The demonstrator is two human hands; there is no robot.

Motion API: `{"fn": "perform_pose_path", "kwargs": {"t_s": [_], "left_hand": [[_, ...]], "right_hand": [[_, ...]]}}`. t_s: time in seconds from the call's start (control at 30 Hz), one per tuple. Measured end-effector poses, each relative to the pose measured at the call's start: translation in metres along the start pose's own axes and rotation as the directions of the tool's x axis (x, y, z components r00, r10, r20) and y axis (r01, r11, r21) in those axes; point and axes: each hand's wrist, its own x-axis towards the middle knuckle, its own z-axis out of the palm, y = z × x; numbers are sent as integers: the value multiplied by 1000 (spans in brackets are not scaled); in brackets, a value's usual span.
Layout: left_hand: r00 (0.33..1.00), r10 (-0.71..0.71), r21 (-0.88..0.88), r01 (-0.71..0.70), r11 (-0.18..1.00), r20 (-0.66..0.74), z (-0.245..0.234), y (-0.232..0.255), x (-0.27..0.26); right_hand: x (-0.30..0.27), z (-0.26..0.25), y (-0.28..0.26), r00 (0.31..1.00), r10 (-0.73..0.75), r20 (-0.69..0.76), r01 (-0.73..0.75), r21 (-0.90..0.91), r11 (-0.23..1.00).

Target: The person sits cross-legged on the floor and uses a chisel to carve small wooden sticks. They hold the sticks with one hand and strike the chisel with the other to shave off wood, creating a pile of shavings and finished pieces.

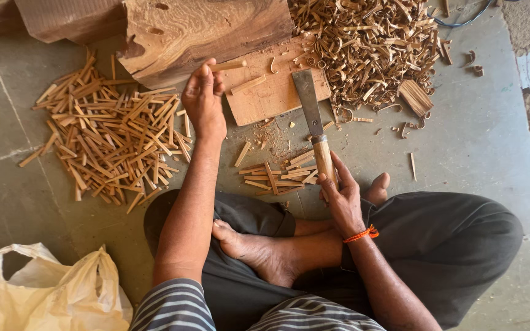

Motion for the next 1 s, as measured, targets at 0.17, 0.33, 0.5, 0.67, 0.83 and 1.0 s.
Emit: {"fn": "perform_pose_path", "kwargs": {"t_s": [0.17,0.33,0.5,0.67,0.83,1.0], "left_hand": [[974,-212,-226,225,948,81,0,3,-2],[970,-230,-141,240,960,84,-2,4,0],[962,-76,869,-201,453,262,0,-3,22],[834,301,776,-545,317,463,4,-28,34],[798,331,779,-586,225,504,1,-26,9],[618,395,649,-758,69,680,17,-33,-11]], "right_hand": [[-1,0,-1,1000,-22,5,22,26,999],[0,1,1,999,-39,8,39,35,999],[0,1,2,999,-40,5,40,33,999],[2,0,3,1000,-8,-9,9,23,1000],[2,2,2,1000,-17,13,16,42,999],[0,3,0,999,-41,18,41,23,999]]}}
